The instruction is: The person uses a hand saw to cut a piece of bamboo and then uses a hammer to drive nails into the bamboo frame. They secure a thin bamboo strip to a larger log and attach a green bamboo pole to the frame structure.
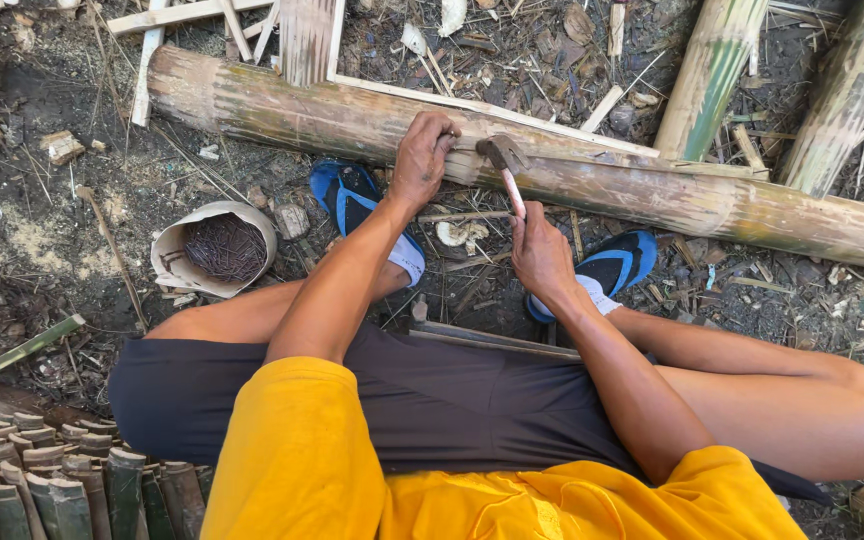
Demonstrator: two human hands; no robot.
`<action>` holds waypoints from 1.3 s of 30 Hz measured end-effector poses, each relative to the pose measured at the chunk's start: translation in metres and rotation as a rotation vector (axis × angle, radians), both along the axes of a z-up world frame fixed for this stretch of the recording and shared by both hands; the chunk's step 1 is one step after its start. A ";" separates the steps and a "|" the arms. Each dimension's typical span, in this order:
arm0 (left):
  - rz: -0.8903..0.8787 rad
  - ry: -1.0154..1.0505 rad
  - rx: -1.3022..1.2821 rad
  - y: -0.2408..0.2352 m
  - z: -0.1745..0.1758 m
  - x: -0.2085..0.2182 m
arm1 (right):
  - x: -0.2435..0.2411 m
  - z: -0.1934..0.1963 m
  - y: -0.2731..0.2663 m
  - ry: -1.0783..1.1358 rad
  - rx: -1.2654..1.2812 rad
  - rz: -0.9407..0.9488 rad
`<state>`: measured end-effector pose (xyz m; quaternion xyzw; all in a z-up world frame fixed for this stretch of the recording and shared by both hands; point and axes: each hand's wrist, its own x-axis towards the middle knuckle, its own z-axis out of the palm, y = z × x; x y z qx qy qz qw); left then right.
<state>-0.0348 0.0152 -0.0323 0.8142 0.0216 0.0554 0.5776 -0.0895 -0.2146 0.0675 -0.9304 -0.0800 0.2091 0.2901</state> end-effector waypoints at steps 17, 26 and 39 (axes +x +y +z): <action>0.050 0.029 0.145 -0.014 -0.013 -0.007 | 0.010 0.050 0.020 -0.178 0.168 0.084; 0.064 -0.014 0.135 -0.009 -0.001 -0.013 | 0.017 0.058 0.025 -0.212 0.119 0.142; 0.052 -0.057 0.150 -0.010 -0.008 -0.012 | 0.012 0.038 0.018 -0.419 0.227 0.172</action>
